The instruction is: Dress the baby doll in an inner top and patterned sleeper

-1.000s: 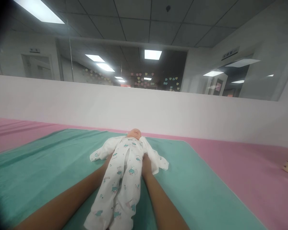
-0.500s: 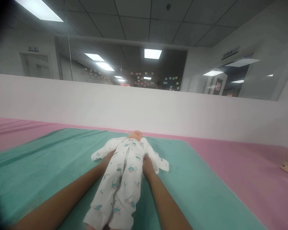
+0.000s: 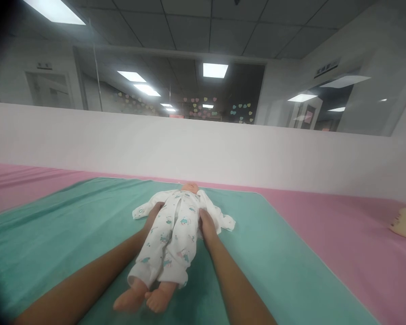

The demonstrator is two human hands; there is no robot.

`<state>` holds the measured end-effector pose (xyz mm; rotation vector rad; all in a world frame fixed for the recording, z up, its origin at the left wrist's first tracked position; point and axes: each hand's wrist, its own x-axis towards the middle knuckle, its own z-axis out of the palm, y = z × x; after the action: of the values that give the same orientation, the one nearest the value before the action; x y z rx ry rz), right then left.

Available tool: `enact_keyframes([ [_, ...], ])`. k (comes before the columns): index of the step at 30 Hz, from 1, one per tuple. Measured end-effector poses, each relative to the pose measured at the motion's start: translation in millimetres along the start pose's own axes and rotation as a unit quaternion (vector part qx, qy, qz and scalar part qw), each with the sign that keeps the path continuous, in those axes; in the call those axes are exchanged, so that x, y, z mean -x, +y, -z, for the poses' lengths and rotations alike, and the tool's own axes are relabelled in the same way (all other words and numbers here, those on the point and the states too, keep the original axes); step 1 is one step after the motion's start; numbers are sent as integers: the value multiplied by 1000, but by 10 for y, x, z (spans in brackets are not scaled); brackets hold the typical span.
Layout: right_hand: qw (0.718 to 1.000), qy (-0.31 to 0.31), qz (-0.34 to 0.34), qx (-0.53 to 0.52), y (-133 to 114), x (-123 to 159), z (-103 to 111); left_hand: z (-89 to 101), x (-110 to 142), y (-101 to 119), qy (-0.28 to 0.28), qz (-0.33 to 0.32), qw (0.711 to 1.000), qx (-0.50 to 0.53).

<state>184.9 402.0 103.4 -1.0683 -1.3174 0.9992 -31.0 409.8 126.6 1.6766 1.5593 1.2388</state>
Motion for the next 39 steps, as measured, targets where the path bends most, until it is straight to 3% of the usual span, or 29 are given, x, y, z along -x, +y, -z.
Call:
enact_keyframes([
  [2,998,-13,1,-64,-51,77,16,20,126,80,29,-22,999,-6],
  [4,998,-20,2,-53,-131,176,46,52,292,151,51,-46,998,-10],
  [7,993,6,70,94,-344,429,72,165,610,234,59,-65,996,-21],
  [9,963,5,171,207,-541,682,42,293,871,283,49,-72,996,-36],
  [10,944,-30,214,250,-642,825,8,367,1015,306,35,-76,995,-44],
  [13,885,-210,258,325,-866,1239,-145,574,1450,359,-50,-88,993,-64],
  [15,845,-275,283,360,-914,1441,-255,659,1681,371,-113,-81,987,-86],
  [16,832,-279,292,380,-912,1509,-303,680,1762,368,-134,-73,983,-102],
  [21,819,-194,249,480,-838,1617,-431,645,1843,335,-151,-83,974,-144],
  [25,795,-222,296,480,-835,1622,-460,610,1811,365,-137,-101,976,-138],
  [32,823,-317,337,330,-870,1636,-357,740,2147,404,-147,-172,962,-152],
  [36,824,-376,346,245,-934,1673,-307,809,2374,428,-180,-137,957,-184],
  [39,878,-334,278,198,-952,1647,-208,788,2398,476,-177,-109,953,-221],
])
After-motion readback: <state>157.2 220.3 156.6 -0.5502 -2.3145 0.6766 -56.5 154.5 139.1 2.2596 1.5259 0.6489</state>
